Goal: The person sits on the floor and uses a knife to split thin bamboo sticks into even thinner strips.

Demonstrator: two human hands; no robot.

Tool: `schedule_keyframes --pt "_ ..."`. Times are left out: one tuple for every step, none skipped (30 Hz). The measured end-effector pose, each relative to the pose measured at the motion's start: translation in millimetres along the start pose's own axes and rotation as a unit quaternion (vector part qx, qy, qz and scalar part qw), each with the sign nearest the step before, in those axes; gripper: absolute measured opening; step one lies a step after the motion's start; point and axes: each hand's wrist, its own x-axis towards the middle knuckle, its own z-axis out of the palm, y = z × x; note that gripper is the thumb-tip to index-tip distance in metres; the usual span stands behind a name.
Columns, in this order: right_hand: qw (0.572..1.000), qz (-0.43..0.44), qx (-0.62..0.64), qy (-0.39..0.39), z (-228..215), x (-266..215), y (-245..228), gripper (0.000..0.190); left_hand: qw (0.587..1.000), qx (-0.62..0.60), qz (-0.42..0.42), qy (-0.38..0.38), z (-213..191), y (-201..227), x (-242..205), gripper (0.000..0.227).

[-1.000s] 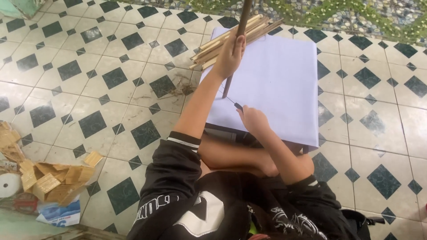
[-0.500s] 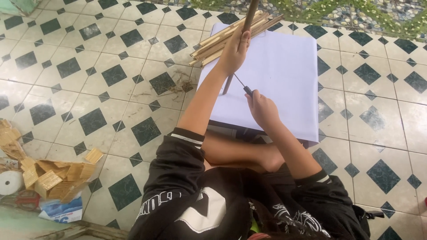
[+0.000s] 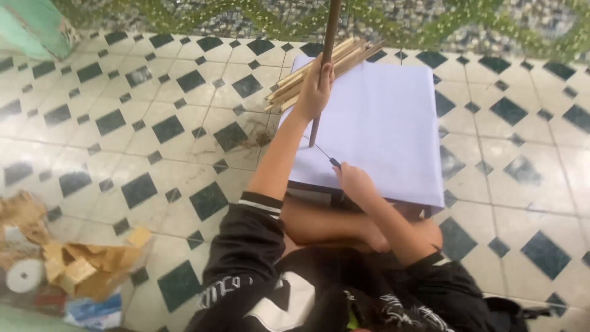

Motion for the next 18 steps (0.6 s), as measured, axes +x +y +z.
schedule_keyframes --pt "0.996 -0.052 -0.039 0.064 -6 -2 -11 0.035 1.000 0.001 -0.008 -0.002 -5 4 -5 0.027" --pt "0.983 -0.105 -0.076 0.128 -12 -3 -21 0.032 1.000 0.001 -0.015 -0.004 -10 7 -9 0.028" --pt "0.984 -0.103 -0.070 0.129 -30 -2 -31 0.032 1.000 0.005 -0.018 -0.009 -11 7 -9 0.028" --pt "0.982 -0.114 -0.068 0.137 -48 -1 -41 0.028 0.999 -0.010 -0.031 -0.008 -11 7 -10 0.025" --pt "0.979 -0.129 -0.073 0.144 -69 -1 -48 0.026 0.999 -0.028 -0.040 0.000 -11 7 -11 0.022" --pt "0.978 -0.131 -0.074 0.144 -68 8 -43 0.026 0.999 -0.028 -0.039 0.002 -12 11 -10 0.022" --pt "0.977 -0.128 -0.110 0.133 -66 15 -38 0.029 0.999 -0.021 -0.037 0.002 -12 14 -10 0.022" --pt "0.974 -0.125 -0.145 0.121 -64 22 -32 0.032 0.999 -0.015 -0.034 0.003 -12 17 -10 0.023" --pt "0.974 -0.124 -0.145 0.124 -67 20 -34 0.032 0.999 -0.016 -0.032 0.001 -11 14 -10 0.023" --pt "0.975 -0.119 -0.138 0.127 -70 18 -36 0.032 0.999 -0.022 -0.038 -0.008 -10 12 -10 0.023" --pt "0.975 -0.120 -0.133 0.129 -74 18 -39 0.031 0.999 -0.028 -0.042 -0.011 -11 10 -10 0.023" --pt "0.974 -0.125 -0.137 0.131 -78 20 -37 0.031 0.999 -0.028 -0.038 -0.007 -11 11 -5 0.023" --pt "0.960 -0.148 -0.147 0.189 -78 20 -37 0.030 0.999 -0.023 -0.042 -0.013 -12 11 -5 0.024" --pt "0.941 -0.170 -0.155 0.247 -79 19 -37 0.028 0.999 -0.019 -0.046 -0.020 -12 11 -5 0.024" --pt "0.942 -0.169 -0.155 0.246 -74 20 -35 0.028 0.998 -0.019 -0.047 -0.020 -10 12 -5 0.024" --pt "0.949 -0.164 -0.138 0.231 -70 20 -33 0.029 0.999 -0.019 -0.039 -0.026 -9 14 -5 0.023" --pt "0.956 -0.158 -0.122 0.215 -66 20 -32 0.030 0.999 -0.019 -0.031 -0.031 -8 15 -5 0.022" --pt "0.956 -0.157 -0.122 0.214 -67 19 -33 0.030 0.999 -0.019 -0.033 -0.032 -7 15 -4 0.022"
